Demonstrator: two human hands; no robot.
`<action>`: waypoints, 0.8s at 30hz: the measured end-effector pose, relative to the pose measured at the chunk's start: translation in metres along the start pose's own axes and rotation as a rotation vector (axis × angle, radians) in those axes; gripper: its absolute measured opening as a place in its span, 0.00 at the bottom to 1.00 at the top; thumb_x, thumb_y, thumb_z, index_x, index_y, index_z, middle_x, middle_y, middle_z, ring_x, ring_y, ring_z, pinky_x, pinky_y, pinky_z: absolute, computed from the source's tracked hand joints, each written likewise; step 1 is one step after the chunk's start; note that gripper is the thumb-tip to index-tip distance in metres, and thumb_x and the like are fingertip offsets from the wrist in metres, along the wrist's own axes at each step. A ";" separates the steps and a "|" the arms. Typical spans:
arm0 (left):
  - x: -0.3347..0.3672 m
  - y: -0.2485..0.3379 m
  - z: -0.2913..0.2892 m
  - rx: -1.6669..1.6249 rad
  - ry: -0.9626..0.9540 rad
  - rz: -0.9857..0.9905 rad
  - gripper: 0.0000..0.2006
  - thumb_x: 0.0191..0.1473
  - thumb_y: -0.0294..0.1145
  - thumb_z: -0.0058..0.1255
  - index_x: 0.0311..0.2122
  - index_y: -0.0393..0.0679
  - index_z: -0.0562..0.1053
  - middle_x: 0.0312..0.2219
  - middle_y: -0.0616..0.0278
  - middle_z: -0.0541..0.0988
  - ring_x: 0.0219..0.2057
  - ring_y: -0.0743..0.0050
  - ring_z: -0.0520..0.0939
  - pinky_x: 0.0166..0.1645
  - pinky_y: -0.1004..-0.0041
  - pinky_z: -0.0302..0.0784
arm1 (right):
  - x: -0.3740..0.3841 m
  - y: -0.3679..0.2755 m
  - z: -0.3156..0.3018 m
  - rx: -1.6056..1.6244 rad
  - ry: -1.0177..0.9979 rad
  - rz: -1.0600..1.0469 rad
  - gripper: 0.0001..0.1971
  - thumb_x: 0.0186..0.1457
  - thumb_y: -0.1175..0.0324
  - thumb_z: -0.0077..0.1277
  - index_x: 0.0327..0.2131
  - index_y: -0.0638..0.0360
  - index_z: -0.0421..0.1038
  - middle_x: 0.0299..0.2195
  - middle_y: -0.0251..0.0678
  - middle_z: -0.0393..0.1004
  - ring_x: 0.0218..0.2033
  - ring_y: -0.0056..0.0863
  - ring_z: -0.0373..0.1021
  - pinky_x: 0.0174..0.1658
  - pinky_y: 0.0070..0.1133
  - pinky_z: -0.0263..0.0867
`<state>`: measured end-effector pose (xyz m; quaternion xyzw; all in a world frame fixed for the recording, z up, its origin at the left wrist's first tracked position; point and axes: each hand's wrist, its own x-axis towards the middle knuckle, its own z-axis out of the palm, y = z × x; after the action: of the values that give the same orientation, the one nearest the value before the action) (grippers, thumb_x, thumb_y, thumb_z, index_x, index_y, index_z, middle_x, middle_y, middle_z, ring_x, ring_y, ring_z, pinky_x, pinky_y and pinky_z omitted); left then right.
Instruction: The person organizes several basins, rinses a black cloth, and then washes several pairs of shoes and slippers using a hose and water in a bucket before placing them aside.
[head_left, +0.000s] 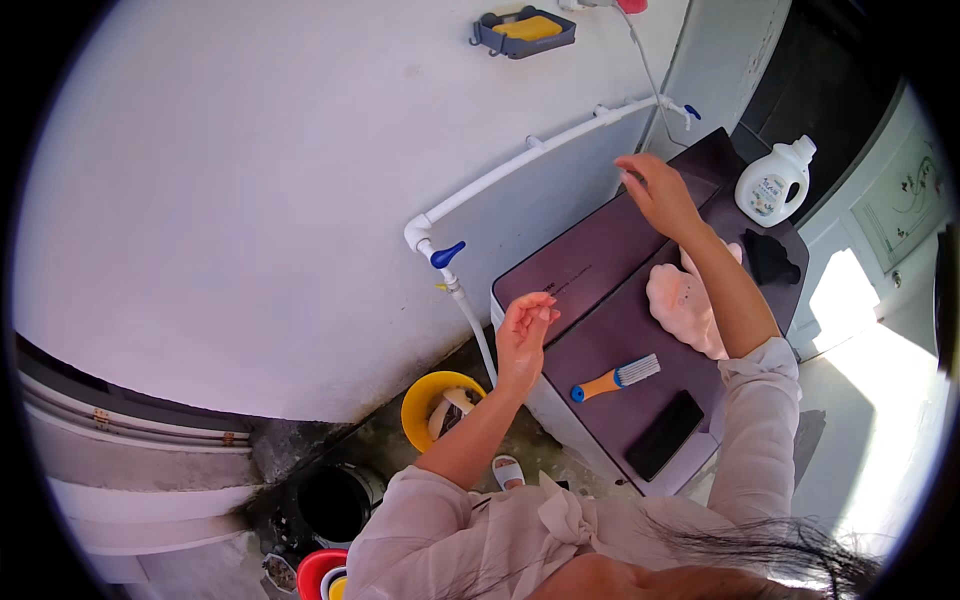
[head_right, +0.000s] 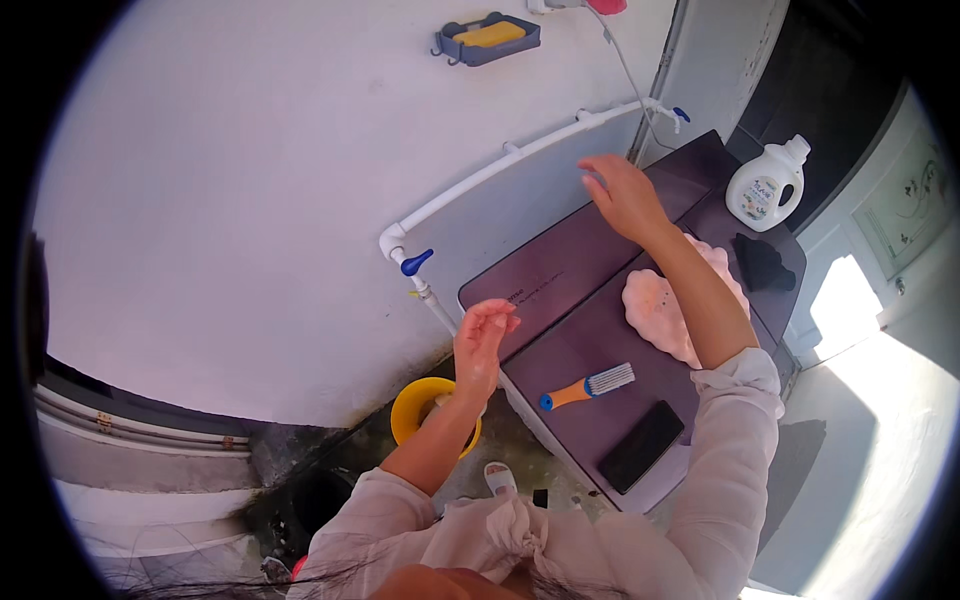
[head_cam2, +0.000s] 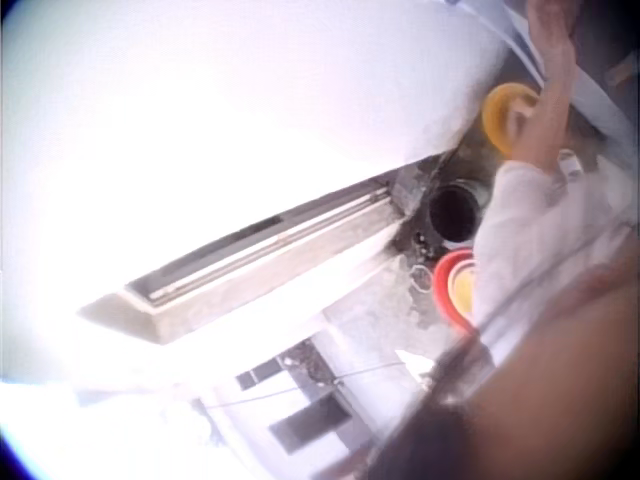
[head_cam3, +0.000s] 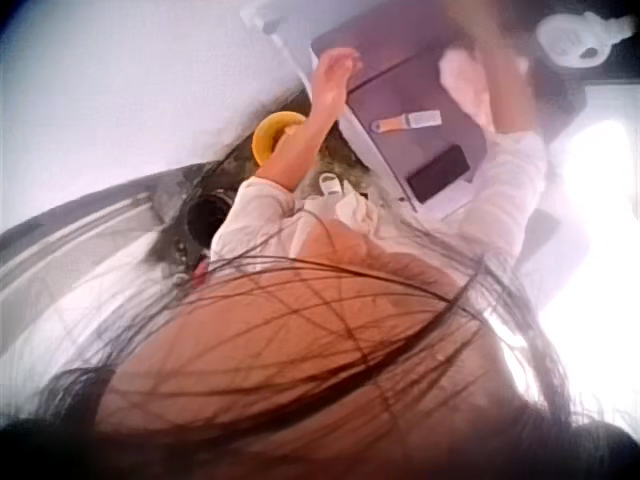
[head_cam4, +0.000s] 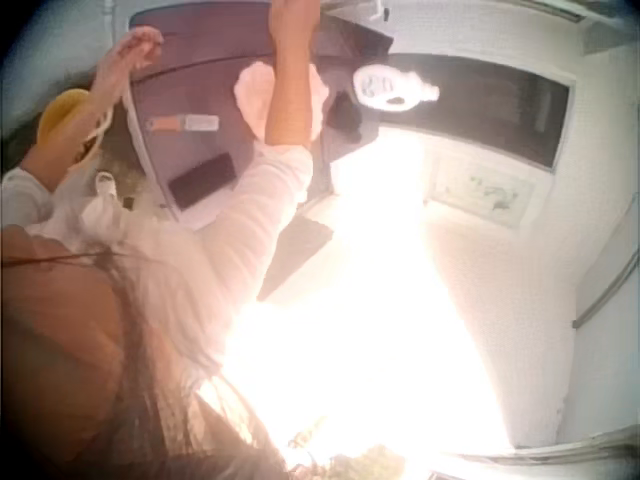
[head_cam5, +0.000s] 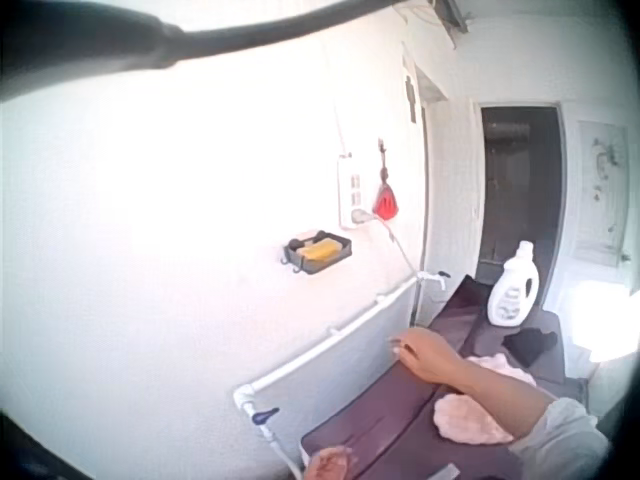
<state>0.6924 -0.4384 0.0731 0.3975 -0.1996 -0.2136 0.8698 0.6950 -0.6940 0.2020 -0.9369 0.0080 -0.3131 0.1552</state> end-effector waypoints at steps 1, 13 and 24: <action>-0.001 -0.009 -0.041 0.023 0.183 0.050 0.07 0.54 0.27 0.43 0.38 0.41 0.67 0.34 0.65 0.72 0.32 0.79 0.71 0.41 0.78 0.67 | 0.005 -0.030 0.044 0.008 -0.106 -0.142 0.12 0.50 0.65 0.45 0.39 0.56 0.68 0.34 0.40 0.70 0.38 0.41 0.66 0.41 0.30 0.63; -0.332 0.066 -0.412 0.422 1.519 -0.135 0.07 0.48 0.24 0.45 0.35 0.40 0.69 0.26 0.65 0.74 0.22 0.81 0.73 0.26 0.83 0.67 | 0.011 -0.167 0.232 -0.715 -0.629 -0.465 0.24 0.52 0.62 0.44 0.50 0.63 0.55 0.23 0.39 0.69 0.27 0.33 0.69 0.27 0.28 0.66; -0.477 -0.151 -0.516 0.975 1.022 -0.984 0.13 0.39 0.37 0.49 0.31 0.42 0.74 0.26 0.51 0.77 0.31 0.51 0.78 0.36 0.63 0.73 | 0.022 -0.199 0.239 -0.328 -0.709 0.304 0.20 0.57 0.58 0.34 0.47 0.63 0.60 0.26 0.42 0.71 0.22 0.30 0.70 0.29 0.25 0.65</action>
<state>0.5316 0.0375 -0.4403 0.8153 0.3420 -0.2518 0.3936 0.8370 -0.4385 0.0929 -0.9872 0.1418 0.0608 0.0415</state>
